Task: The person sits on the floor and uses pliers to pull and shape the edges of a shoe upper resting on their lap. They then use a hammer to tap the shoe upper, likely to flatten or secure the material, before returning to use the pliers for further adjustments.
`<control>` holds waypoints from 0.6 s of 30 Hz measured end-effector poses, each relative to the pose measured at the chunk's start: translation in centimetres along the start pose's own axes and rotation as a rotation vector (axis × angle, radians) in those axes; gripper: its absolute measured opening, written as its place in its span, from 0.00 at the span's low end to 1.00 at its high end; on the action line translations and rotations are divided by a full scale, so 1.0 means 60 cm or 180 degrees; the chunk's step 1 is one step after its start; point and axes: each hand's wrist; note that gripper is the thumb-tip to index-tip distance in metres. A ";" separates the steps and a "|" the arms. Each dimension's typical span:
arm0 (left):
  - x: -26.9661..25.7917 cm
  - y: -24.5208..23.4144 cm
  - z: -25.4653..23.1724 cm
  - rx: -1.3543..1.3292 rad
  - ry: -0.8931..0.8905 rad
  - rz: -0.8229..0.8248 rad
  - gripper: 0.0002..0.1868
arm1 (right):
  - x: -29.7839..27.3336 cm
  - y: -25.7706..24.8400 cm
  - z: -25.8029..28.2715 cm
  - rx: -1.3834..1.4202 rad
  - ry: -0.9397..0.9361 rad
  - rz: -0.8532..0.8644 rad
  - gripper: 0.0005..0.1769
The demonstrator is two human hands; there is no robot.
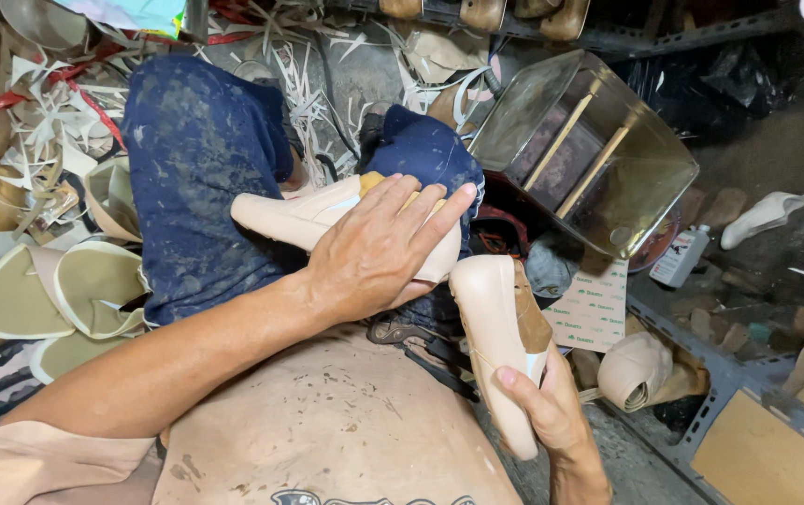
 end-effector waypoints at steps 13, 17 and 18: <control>-0.027 0.017 -0.013 -0.0397 0.0100 -0.0263 0.40 | 0.152 -0.135 0.139 -0.2160 -0.0228 0.1493 0.44; -0.026 0.014 -0.019 -0.0603 0.0088 -0.0515 0.19 | 0.198 -0.126 0.224 -0.2566 0.0131 0.1967 0.36; -0.025 0.011 -0.020 -0.0622 0.0068 -0.0600 0.10 | 0.208 -0.123 0.239 -0.2737 0.0230 0.2076 0.32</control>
Point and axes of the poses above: each hand's wrist, its own x-axis towards the middle knuckle, its own y-axis out of the palm, z = x × y, and after that the axes turned 8 degrees about x, right-handed
